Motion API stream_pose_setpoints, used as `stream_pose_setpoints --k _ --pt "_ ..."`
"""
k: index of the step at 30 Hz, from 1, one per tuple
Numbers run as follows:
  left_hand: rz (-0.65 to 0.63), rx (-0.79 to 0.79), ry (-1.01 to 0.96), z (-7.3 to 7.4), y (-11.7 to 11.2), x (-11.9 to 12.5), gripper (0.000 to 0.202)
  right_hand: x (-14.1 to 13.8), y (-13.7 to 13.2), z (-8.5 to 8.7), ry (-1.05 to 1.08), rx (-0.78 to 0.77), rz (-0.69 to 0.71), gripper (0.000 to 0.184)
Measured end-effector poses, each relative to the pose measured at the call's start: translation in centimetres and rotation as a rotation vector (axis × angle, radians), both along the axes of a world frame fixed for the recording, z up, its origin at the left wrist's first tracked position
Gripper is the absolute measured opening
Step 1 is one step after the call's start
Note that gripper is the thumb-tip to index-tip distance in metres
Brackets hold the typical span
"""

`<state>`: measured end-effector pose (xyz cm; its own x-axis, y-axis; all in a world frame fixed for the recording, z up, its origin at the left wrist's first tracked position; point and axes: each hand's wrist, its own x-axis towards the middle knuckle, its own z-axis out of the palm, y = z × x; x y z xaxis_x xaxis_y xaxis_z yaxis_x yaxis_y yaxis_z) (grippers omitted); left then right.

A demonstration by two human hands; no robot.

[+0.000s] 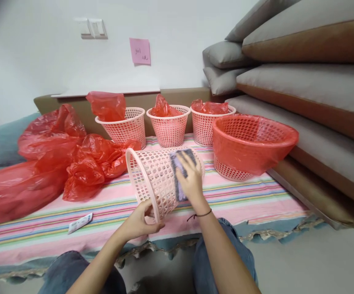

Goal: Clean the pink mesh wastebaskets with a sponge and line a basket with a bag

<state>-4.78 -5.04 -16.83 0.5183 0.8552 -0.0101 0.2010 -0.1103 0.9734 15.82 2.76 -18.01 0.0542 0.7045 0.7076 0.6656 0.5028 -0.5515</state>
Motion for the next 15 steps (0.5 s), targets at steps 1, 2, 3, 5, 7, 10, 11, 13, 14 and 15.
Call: stream_pose_setpoints --k 1,2,3,5,7,10,11,13,14,15 --pt "-0.010 0.023 0.031 0.0 -0.1 -0.2 0.032 1.1 1.1 -0.6 0.073 -0.021 -0.081 0.044" --pt "-0.024 0.043 0.065 -0.1 -0.1 -0.4 0.031 2.0 1.9 -1.2 0.141 -0.041 -0.151 0.044" --pt "-0.040 0.062 0.097 -0.1 -0.2 -0.5 0.030 2.5 2.4 -1.6 0.193 -0.056 -0.203 0.044" --pt "-0.062 0.085 0.126 -0.2 -0.2 -0.8 0.029 2.4 2.1 -1.7 0.221 -0.064 -0.232 0.045" --pt "-0.063 0.076 0.087 -0.3 -0.1 -1.0 0.028 0.6 0.4 -1.1 0.154 -0.039 -0.155 0.044" --pt "-0.053 0.016 -0.027 -0.3 0.2 -1.4 0.026 -3.8 -3.8 0.6 -0.013 0.031 0.089 0.044" --pt "-0.050 0.004 -0.062 -0.3 0.3 -1.5 0.027 -5.2 -5.2 1.1 -0.070 0.062 0.168 0.046" --pt "-0.043 -0.001 -0.113 -0.4 0.4 -1.8 0.030 -7.1 -7.0 1.8 -0.117 0.109 0.208 0.048" --pt "-0.040 0.000 -0.127 -0.5 0.4 -1.9 0.032 -7.7 -7.5 2.0 -0.125 0.125 0.198 0.049" --pt "-0.040 -0.005 -0.132 -0.5 0.4 -2.0 0.032 -7.9 -7.6 2.0 -0.128 0.131 0.177 0.050"
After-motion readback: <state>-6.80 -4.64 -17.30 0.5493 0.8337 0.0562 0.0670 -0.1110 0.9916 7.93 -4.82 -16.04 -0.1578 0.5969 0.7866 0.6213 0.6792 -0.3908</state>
